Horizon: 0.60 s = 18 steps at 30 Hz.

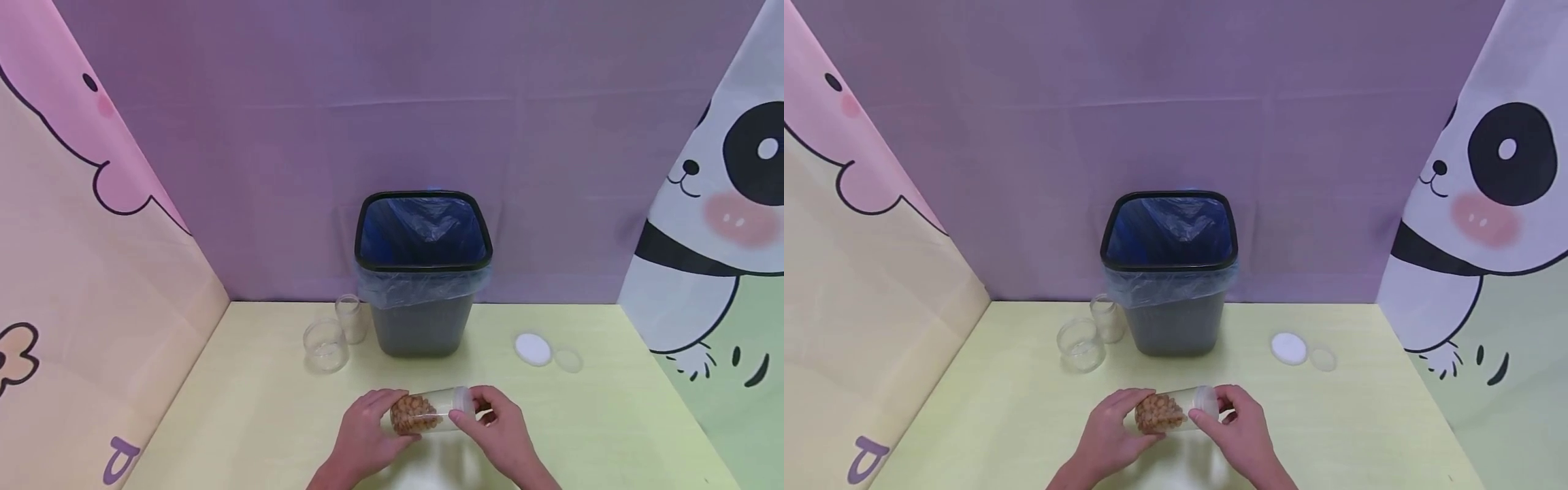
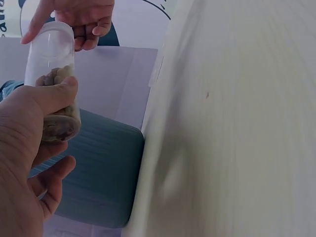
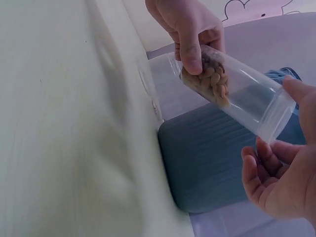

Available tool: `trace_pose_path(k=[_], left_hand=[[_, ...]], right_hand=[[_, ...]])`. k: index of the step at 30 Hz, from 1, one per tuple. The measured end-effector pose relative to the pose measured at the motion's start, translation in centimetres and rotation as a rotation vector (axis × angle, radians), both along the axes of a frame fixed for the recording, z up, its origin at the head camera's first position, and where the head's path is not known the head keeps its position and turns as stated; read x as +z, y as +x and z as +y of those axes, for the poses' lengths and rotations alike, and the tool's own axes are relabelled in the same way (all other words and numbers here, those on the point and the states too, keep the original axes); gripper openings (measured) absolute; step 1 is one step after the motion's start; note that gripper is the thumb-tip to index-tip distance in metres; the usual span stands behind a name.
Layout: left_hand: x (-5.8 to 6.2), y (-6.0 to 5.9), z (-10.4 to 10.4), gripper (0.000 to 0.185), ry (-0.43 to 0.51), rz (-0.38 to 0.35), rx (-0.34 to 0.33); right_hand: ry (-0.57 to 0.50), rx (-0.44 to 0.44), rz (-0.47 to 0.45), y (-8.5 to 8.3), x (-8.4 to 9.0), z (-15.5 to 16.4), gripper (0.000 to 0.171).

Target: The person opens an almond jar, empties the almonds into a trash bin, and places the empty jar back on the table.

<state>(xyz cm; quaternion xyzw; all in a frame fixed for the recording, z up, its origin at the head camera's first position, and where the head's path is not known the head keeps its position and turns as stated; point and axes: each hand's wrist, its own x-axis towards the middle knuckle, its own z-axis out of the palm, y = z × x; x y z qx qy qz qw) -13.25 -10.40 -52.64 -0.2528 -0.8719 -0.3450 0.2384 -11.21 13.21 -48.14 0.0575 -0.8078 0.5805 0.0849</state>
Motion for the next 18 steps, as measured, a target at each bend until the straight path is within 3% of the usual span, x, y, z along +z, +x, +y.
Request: trace_pose_path(k=[5, 11, 15, 18], left_hand=[[-0.4, 0.9, -0.7, 0.061, -0.003, -0.088, -0.039], [-0.5, 0.7, -1.0, 0.061, 0.022, -0.12, -0.062], [-0.3, 0.4, -0.8, 0.062, 0.031, -0.121, -0.06], [-0.1, 0.2, -0.6, 0.063, 0.026, -0.115, -0.04]], right_hand=[[0.068, 0.151, 0.084, 0.4, 0.0, 0.5, 0.037], [0.108, 0.278, 0.135, 0.2, 0.1, 1.4, 0.051], [0.137, 0.295, 0.112, -0.1, 0.4, 1.8, 0.061], [0.151, 0.186, -0.025, -0.4, 1.1, 1.7, 0.045]])
